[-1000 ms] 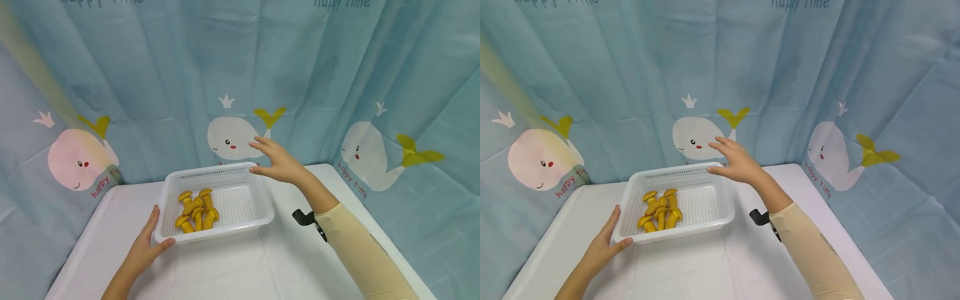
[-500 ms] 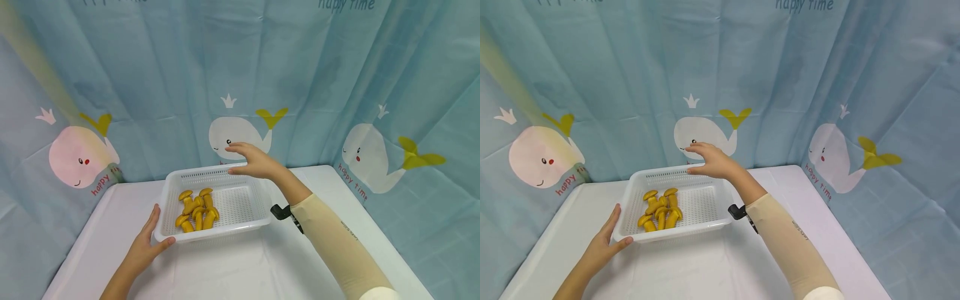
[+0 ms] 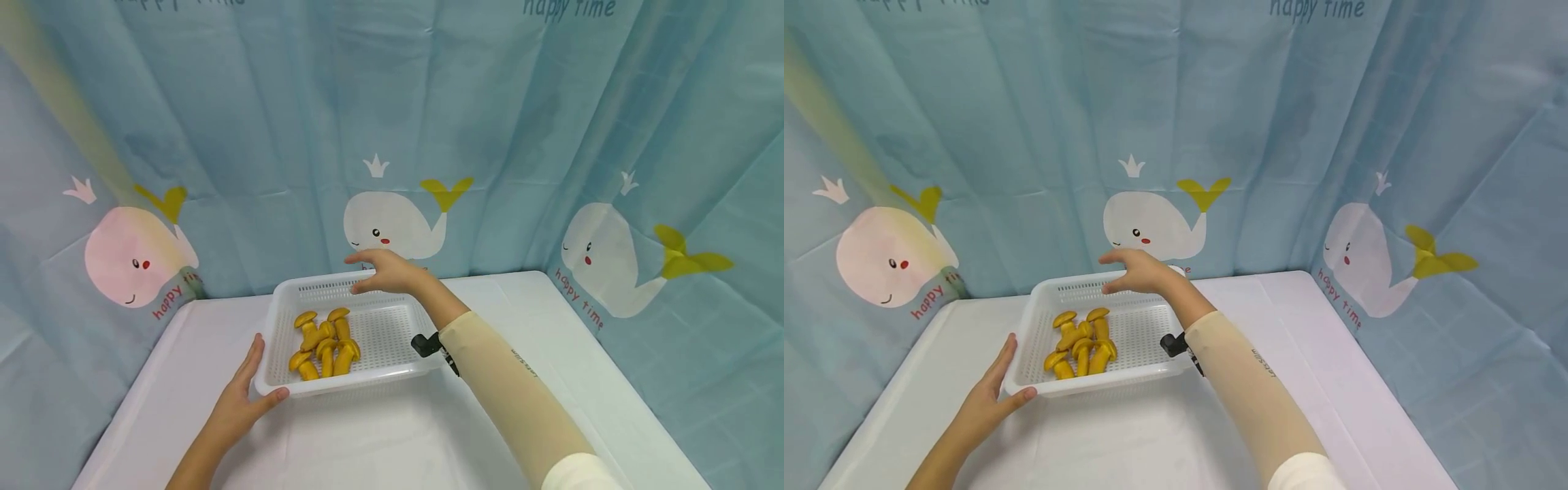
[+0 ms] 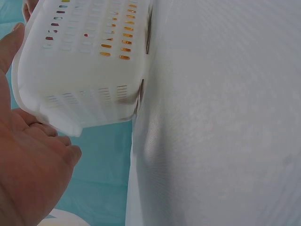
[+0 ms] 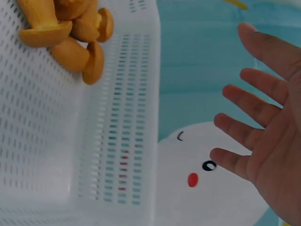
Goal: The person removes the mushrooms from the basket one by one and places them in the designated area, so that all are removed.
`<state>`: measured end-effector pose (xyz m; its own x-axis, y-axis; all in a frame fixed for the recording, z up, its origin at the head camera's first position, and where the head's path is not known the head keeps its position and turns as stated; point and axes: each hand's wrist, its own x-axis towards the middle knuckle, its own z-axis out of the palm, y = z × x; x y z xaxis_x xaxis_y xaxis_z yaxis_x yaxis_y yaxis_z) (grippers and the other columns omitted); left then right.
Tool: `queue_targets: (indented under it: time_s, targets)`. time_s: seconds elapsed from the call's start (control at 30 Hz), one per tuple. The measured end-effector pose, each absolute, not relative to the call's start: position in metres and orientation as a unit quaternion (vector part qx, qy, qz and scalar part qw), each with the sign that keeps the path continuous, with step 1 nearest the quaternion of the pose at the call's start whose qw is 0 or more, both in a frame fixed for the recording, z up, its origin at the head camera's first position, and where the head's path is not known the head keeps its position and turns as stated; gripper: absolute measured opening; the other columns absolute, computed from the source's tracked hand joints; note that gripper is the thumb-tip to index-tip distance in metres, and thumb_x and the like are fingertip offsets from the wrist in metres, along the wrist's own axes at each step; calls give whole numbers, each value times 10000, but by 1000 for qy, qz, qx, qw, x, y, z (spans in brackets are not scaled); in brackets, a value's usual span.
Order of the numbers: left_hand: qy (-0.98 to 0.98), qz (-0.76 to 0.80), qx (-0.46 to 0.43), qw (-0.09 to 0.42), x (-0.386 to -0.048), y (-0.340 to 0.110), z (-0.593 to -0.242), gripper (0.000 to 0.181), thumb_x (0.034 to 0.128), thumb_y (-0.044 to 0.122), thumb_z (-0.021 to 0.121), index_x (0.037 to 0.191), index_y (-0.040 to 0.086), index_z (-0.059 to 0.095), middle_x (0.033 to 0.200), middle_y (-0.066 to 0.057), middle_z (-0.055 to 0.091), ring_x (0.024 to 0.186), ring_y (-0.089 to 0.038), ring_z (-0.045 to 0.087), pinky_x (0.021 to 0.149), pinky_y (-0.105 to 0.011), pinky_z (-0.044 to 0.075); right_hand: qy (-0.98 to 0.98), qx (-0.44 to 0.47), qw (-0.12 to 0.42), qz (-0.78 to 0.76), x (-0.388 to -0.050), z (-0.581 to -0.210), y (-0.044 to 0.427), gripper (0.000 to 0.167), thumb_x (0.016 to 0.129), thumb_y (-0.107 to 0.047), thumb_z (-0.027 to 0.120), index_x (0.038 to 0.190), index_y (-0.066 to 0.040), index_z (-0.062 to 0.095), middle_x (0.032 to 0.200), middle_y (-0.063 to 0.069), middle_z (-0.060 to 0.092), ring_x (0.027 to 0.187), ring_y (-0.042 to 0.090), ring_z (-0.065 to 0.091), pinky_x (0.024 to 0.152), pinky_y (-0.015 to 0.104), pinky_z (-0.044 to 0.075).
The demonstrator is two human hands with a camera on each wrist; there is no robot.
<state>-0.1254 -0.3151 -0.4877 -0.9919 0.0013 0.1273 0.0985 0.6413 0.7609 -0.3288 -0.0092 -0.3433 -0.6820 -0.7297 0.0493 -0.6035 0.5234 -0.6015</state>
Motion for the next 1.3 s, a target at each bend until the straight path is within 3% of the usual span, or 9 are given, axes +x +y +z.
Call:
queue_targets:
  time_s: [0.2, 0.37, 0.67, 1.07, 1.3]
  targets:
    - [-904, -422, -27, 57, -124, -315, -487, 1103, 878, 383, 811, 1658, 263, 40, 1725, -9, -20, 1558, -476, 87, 1115, -800, 195, 858, -385, 138, -310, -338, -367, -23, 604, 898, -395, 797, 1448, -256, 588, 1508, -62, 549, 1445, 182, 453, 1163, 421, 437]
    - [-908, -415, -21, 55, -125, -314, -487, 1113, 873, 411, 811, 1656, 263, 34, 1719, 18, -25, 1558, -472, 100, 1110, -797, 210, 846, -399, 167, -313, -341, -381, -30, 604, 888, -351, 815, 1437, -210, 604, 1479, -31, 586, 1439, 211, 468, 1176, 455, 422]
    - [-914, -404, -8, 49, -126, -315, -488, 1129, 860, 456, 810, 1652, 287, 23, 1721, 21, -13, 1556, -467, 124, 1099, -795, 227, 830, -414, 211, -309, -342, -400, -39, 553, 910, -313, 797, 1415, -179, 617, 1437, 4, 623, 1415, 236, 495, 1122, 362, 478]
    - [-911, -407, -15, 62, -124, -318, -487, 1114, 868, 417, 812, 1650, 297, 29, 1724, -5, 0, 1556, -470, 116, 1102, -799, 219, 824, -427, 232, -292, -356, -408, -50, 429, 926, -215, 780, 1339, -171, 672, 1412, 80, 637, 1394, 321, 501, 1115, 386, 482]
    - [-907, -416, -26, 62, -123, -317, -489, 1115, 867, 386, 821, 1656, 271, 42, 1721, 6, -8, 1557, -471, 104, 1113, -796, 213, 833, -416, 227, -285, -362, -416, -53, 495, 930, -186, 772, 1398, -107, 632, 1438, 80, 621, 1402, 302, 494, 1132, 394, 468]
